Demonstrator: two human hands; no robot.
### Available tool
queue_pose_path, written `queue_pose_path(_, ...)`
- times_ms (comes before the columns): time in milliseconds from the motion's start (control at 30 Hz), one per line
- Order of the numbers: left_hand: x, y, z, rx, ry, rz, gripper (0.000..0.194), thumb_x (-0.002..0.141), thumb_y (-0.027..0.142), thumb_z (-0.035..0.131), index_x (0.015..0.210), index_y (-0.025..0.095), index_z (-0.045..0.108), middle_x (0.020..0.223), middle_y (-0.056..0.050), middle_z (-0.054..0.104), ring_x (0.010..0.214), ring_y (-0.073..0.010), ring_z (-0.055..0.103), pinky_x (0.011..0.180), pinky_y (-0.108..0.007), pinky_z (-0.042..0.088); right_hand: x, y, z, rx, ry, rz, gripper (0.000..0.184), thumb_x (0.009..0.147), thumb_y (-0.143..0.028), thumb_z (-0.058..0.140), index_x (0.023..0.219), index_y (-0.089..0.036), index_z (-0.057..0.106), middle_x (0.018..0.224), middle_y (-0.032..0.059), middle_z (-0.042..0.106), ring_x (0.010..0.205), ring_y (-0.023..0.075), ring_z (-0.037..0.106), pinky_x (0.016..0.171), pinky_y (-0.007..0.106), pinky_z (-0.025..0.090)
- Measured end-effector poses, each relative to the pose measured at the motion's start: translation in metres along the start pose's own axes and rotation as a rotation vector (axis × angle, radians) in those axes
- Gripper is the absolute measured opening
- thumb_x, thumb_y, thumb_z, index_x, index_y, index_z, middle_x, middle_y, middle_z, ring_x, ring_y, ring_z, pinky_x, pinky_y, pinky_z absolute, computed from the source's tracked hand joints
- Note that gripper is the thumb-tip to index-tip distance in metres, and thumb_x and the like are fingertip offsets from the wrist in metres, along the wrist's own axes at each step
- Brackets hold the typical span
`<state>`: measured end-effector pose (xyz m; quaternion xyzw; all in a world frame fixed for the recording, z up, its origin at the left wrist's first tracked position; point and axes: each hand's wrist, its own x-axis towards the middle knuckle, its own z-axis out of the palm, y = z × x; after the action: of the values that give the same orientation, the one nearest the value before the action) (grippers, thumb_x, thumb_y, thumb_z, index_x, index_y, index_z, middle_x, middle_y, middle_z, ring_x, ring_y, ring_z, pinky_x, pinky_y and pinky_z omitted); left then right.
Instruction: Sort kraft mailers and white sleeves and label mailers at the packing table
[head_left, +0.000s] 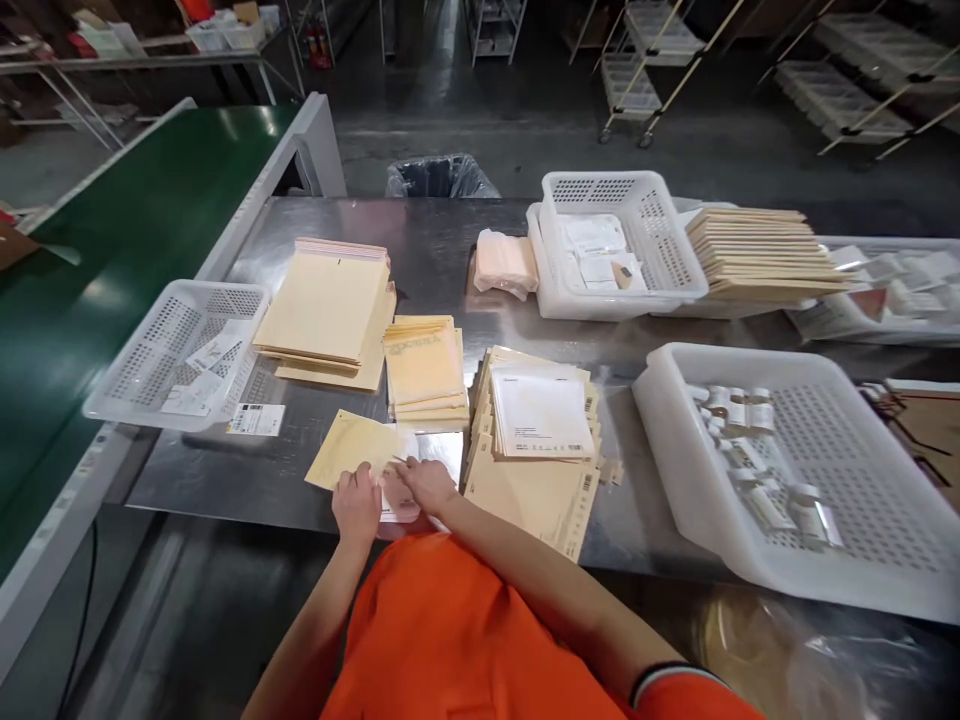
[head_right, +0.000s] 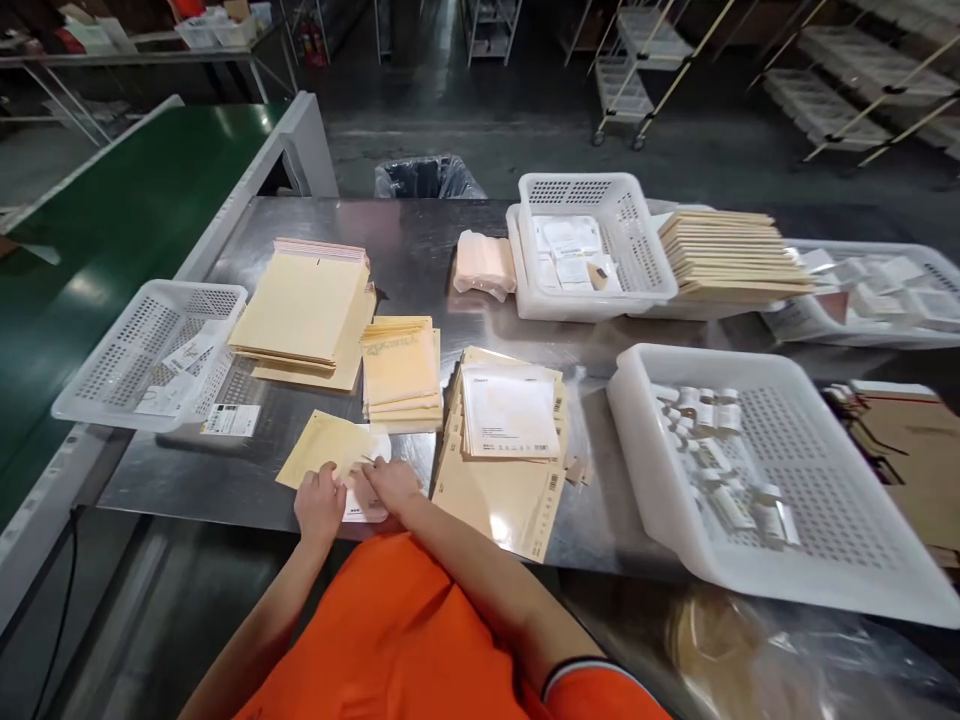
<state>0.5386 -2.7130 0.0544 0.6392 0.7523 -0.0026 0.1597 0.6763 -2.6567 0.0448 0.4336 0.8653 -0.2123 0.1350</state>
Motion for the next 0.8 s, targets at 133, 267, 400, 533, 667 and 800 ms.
queue_pose_path(133, -0.008, 0.021, -0.001, -0.031, -0.113, 0.039, 0.025, 0.092, 0.015, 0.041, 0.104, 0.016, 0.063, 0.091, -0.010, 0.071, 0.089, -0.0239, 0.067, 0.076, -0.032, 0.047, -0.001, -0.003, -0.004, 0.073, 0.039, 0.068, 0.025, 0.091, -0.018, 0.045, 0.114, -0.014, 0.055, 0.099, 0.0129, 0.068, 0.087, 0.0249, 0.065, 0.074, 0.035, 0.050)
queue_pose_path(267, -0.018, 0.041, -0.009, -0.072, -0.147, 0.002, 0.026, 0.092, 0.013, 0.037, 0.105, 0.015, 0.058, 0.099, -0.012, 0.071, 0.098, -0.0236, 0.067, 0.076, -0.031, 0.046, -0.017, 0.010, -0.012, 0.130, 0.123, 0.085, 0.056, 0.077, -0.026, 0.063, 0.128, -0.008, 0.047, 0.126, 0.0203, 0.056, 0.111, 0.0314, 0.054, 0.093, 0.043, 0.044)
queue_pose_path(400, -0.025, 0.037, -0.041, -0.164, -0.317, 0.145, 0.018, 0.088, 0.025, 0.051, 0.101, 0.018, 0.061, 0.089, -0.007, 0.073, 0.084, -0.0232, 0.069, 0.067, -0.030, 0.045, -0.034, 0.024, -0.020, 0.109, 0.139, -0.076, 0.105, 0.066, -0.031, 0.073, 0.151, -0.004, 0.018, 0.150, 0.0320, 0.031, 0.129, 0.0414, 0.040, 0.106, 0.055, 0.031)
queue_pose_path(533, 0.000, 0.014, -0.091, -0.288, -0.177, 0.247, 0.028, 0.086, 0.027, 0.052, 0.109, 0.017, 0.066, 0.108, -0.012, 0.071, 0.103, -0.0270, 0.064, 0.088, -0.036, 0.046, -0.049, 0.025, -0.034, -0.045, 0.148, -0.391, 0.112, 0.067, -0.037, 0.078, 0.155, -0.009, 0.013, 0.156, 0.0388, 0.008, 0.131, 0.0490, 0.038, 0.103, 0.064, 0.026)
queue_pose_path(667, 0.039, -0.001, -0.119, -0.421, -0.283, 0.300, 0.042, 0.071, 0.022, 0.061, 0.112, 0.014, 0.067, 0.125, -0.015, 0.066, 0.120, -0.0347, 0.055, 0.102, -0.044, 0.039, -0.062, 0.014, -0.052, -0.112, 0.199, -0.576, 0.124, 0.061, -0.030, 0.085, 0.156, -0.018, 0.007, 0.157, 0.0365, -0.004, 0.131, 0.0458, 0.040, 0.101, 0.062, 0.030)
queue_pose_path(800, 0.048, 0.020, -0.105, -0.546, -0.460, 0.328, 0.017, 0.068, 0.016, 0.051, 0.062, 0.016, 0.067, 0.066, -0.005, 0.070, 0.070, -0.0232, 0.063, 0.066, -0.031, 0.046, -0.068, 0.010, -0.051, -0.132, 0.186, -0.569, 0.124, 0.056, -0.037, 0.089, 0.155, -0.024, 0.016, 0.158, 0.0340, -0.005, 0.133, 0.0484, 0.039, 0.100, 0.065, 0.032)
